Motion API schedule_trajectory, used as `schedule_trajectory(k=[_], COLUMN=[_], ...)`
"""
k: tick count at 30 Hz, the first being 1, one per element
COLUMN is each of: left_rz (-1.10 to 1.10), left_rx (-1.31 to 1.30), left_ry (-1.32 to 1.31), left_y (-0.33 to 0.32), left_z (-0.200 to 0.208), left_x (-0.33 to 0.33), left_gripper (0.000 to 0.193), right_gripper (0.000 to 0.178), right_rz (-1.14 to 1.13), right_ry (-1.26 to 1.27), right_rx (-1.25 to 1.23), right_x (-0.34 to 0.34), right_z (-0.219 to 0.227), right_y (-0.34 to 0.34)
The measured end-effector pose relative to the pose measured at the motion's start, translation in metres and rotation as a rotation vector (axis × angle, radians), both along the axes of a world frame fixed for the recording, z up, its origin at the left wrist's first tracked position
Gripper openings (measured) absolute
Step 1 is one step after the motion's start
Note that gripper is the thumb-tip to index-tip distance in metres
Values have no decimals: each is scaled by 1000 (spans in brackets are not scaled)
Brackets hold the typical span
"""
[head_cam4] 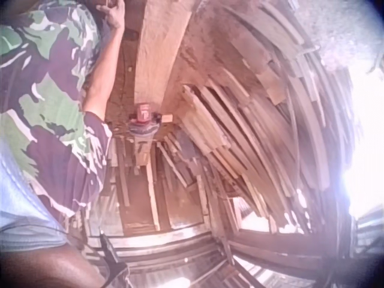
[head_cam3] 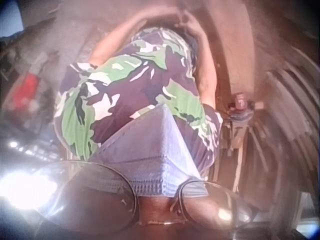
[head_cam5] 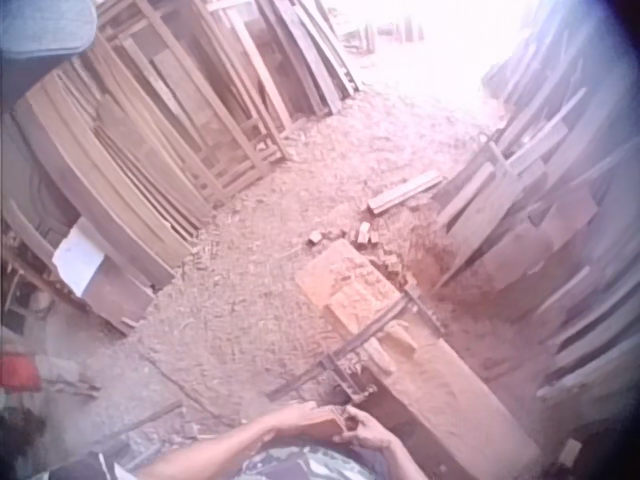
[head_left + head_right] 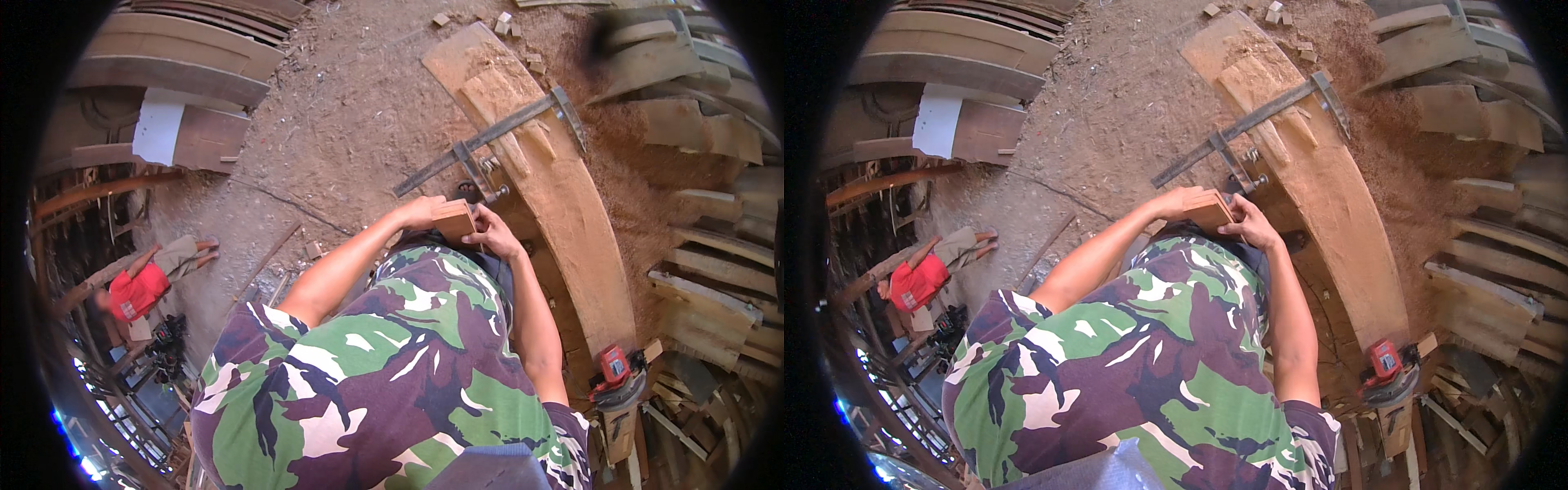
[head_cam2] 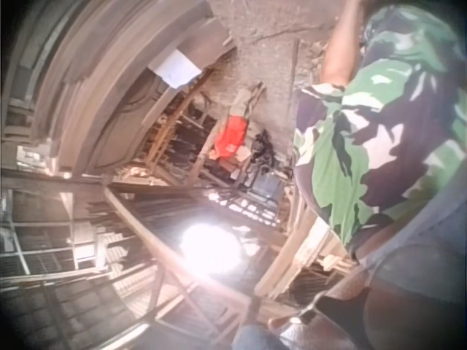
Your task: The person cuts a piece of wood using a circular saw, after first securing it to a larger timber with a clamp.
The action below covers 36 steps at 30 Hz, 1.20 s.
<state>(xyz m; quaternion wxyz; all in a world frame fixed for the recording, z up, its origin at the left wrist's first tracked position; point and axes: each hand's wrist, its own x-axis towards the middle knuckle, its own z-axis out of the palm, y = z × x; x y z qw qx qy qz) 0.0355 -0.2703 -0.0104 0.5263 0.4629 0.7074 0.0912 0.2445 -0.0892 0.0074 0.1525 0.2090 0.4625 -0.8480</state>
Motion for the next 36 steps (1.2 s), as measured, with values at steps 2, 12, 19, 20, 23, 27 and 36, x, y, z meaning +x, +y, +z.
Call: schedule_trajectory(k=[2,12,19,20,23,27,36], left_rz=[-120,638,513,473,369,335,447], left_rx=[53,49,-16,39,159,160,11], left_ry=[-40,-398,-237,-165,0,53,-129], left_y=[0,95,117,114,110,107,102], left_z=[6,24,55,51,46,58,76], left_x=[-15,-68,-67,-68,-73,-69,-63], left_gripper=[49,48,37,37,37,38,41], right_gripper=[43,42,43,41,34,45,36], right_rz=[-108,-174,-243,-254,-398,-588,-716], right_ry=[-73,-49,-87,-99,-144,-247,-39], right_rx=[-149,-134,2,97,320,719,1107], right_x=[3,8,23,27,40,61,44], right_z=[1,2,4,7,23,82,107], right_y=[-7,-4,-14,-14,-10,11,25])
